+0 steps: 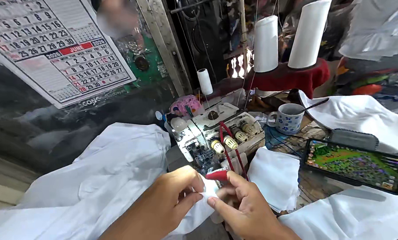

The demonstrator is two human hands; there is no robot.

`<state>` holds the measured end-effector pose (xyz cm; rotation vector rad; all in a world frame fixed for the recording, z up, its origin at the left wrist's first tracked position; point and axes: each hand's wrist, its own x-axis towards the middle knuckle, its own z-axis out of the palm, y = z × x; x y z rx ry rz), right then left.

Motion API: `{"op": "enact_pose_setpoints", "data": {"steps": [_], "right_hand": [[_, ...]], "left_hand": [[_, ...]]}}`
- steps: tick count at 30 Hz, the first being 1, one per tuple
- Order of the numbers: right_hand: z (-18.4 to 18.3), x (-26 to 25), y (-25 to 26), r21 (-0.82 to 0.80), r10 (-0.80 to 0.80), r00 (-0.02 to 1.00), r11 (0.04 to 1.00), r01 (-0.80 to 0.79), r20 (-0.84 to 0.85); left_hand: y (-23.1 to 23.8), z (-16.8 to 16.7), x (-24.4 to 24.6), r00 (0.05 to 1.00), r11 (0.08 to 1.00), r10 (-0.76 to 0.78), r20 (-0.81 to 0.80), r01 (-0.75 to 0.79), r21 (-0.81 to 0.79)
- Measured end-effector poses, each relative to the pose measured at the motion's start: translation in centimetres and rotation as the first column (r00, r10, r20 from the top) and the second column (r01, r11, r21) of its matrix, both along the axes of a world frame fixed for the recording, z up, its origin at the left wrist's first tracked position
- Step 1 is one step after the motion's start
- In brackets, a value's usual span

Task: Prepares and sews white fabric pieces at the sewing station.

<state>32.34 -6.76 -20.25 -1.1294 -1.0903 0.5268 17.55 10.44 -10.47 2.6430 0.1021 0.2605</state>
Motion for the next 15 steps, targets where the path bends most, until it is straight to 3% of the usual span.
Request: {"op": "enact_pose_setpoints", "data": {"steps": [4,6,9,11,13,15], "right_hand": [[0.7,0.0,-0.4,-0.049,0.045,0.986,0.998,-0.038,0.162],[1.8,-0.6,-1.2,-0.018,0.065,0.96,0.998,-0.062,0.272],[1.5,-0.9,-1.4,0.005,0.07,0.95,0.997,-0.075,0.306],[0.3,-0.2,-1.2,-0.039,0.026,0.963,0.999,-0.017,0.269],[0.1,0.3,-2.2,-0.067,-0.047,0.982,0.996,0.06,0.183],[-0.2,0.8,-2.6,-0.068,-0.111,0.985,0.99,0.121,0.135]], "left_hand": [[0.4,0.6,0.7,0.99,0.984,-0.029,-0.14,0.004,-0.178],[0.1,2.6,1.1,0.952,0.986,-0.123,-0.282,0.086,-0.142],[-1.1,4.9,1.2,0.928,0.945,-0.115,-0.355,0.212,0.248],[-0.8,4.7,0.9,0.972,0.856,-0.065,-0.226,0.171,0.487],[0.3,4.0,0.5,0.98,0.907,-0.08,-0.182,0.148,0.394],[0.9,2.9,0.0,0.964,0.979,-0.157,-0.214,0.181,0.095]]}}
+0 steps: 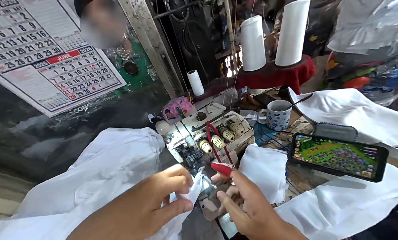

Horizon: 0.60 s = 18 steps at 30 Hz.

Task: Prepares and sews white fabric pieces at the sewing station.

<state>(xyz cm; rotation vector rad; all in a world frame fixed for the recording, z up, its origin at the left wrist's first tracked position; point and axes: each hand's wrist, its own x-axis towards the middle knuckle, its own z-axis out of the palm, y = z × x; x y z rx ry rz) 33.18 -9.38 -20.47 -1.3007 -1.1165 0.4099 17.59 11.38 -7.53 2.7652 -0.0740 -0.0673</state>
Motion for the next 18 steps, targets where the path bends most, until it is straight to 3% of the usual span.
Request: {"op": "enact_pose_setpoints", "data": {"steps": [1,3,7,10,13,16,18], "right_hand": [[-0.1,0.2,0.1,-0.001,0.012,1.0,1.0,-0.012,0.01],[0.3,0.8,1.2,-0.003,0.131,0.986,0.991,-0.131,0.099],[3.3,1.1,3.5,-0.088,0.398,0.878,0.917,-0.39,0.265],[3.1,1.1,3.3,-0.169,0.325,0.831,0.945,-0.279,0.451],[1.9,0.2,1.5,-0.174,0.227,0.837,0.972,-0.16,0.499],[0.6,-1.2,-0.5,-0.179,0.089,0.879,0.984,-0.005,0.468],[-0.9,-0.9,-0.6,-0.228,0.168,0.922,0.97,-0.091,0.348]], "left_hand": [[0.0,-0.6,-0.2,0.999,0.992,0.004,-0.049,-0.01,-0.126],[-0.3,-0.6,-0.1,0.989,0.972,0.015,-0.149,-0.05,-0.23],[-1.8,2.1,0.4,0.967,0.992,0.058,-0.246,-0.083,-0.09],[-1.4,2.2,0.7,0.959,0.996,0.078,-0.272,-0.085,-0.015],[-1.0,1.2,1.1,0.963,0.996,0.084,-0.255,-0.071,0.057],[-2.4,1.6,0.9,0.964,0.993,0.012,-0.264,0.02,0.119],[-1.8,1.1,1.0,0.957,0.993,0.049,-0.286,-0.017,0.117]]}}
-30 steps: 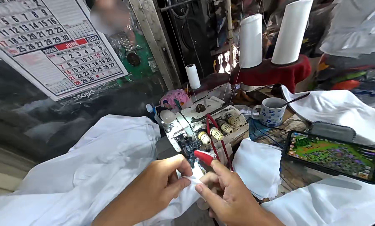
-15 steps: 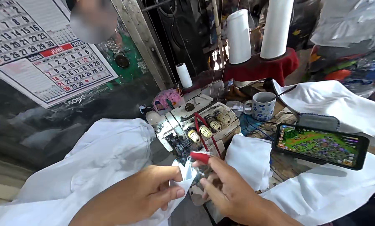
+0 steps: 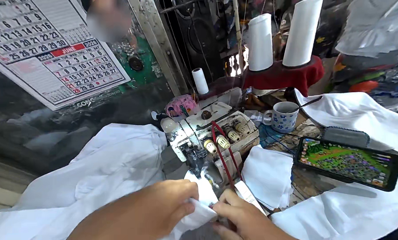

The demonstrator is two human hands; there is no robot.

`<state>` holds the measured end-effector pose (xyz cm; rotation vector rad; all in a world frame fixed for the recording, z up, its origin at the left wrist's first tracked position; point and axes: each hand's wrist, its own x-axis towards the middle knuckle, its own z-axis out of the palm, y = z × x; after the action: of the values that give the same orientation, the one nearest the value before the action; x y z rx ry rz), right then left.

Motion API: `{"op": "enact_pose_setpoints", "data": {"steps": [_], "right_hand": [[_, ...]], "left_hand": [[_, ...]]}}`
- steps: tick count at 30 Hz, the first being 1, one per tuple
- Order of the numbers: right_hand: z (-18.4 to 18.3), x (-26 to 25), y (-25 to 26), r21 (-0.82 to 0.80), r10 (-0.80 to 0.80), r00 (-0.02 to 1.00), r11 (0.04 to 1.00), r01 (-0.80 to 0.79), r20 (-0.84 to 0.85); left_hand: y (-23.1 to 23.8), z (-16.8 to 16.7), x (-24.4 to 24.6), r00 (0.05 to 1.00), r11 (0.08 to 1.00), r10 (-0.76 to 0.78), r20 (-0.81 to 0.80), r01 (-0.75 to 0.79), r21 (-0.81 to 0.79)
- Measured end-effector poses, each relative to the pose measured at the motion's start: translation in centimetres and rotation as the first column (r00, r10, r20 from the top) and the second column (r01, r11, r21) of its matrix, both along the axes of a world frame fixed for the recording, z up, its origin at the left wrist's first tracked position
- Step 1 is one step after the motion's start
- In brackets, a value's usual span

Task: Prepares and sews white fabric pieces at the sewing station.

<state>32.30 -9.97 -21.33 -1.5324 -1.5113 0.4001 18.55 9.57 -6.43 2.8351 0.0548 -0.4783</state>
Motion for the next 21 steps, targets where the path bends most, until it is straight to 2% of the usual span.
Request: {"op": "enact_pose_setpoints", "data": {"steps": [2,4,8,11,14,18,21], "right_hand": [[-0.3,0.8,0.9,-0.016,0.145,0.977,0.989,-0.149,-0.157],[1.3,1.8,2.1,-0.025,0.258,0.911,0.959,-0.281,-0.323],[3.4,4.3,3.2,-0.119,0.399,0.783,0.853,-0.508,-0.477],[3.7,4.8,3.4,-0.15,0.399,0.753,0.827,-0.542,-0.523],[3.8,4.6,3.7,-0.133,0.411,0.748,0.827,-0.547,-0.522],[3.6,4.3,3.9,-0.137,0.407,0.75,0.828,-0.545,-0.522],[3.3,4.6,3.4,-0.093,0.436,0.735,0.826,-0.556,-0.519]], "left_hand": [[1.3,-0.9,-0.2,0.995,0.996,0.051,0.082,-0.057,0.074],[1.2,-0.4,-0.3,0.987,0.978,0.022,0.162,-0.055,0.201],[-0.5,-0.6,0.2,0.983,0.985,-0.009,0.185,-0.024,0.174],[0.6,-1.6,0.1,0.967,0.978,0.022,0.254,-0.074,0.194],[0.4,-1.3,0.1,0.964,0.989,0.026,0.265,-0.064,0.135],[2.5,-2.4,-0.3,0.951,0.991,0.02,0.307,-0.059,0.116],[0.2,-1.0,-0.4,0.968,1.0,0.011,0.249,-0.015,0.017]]}}
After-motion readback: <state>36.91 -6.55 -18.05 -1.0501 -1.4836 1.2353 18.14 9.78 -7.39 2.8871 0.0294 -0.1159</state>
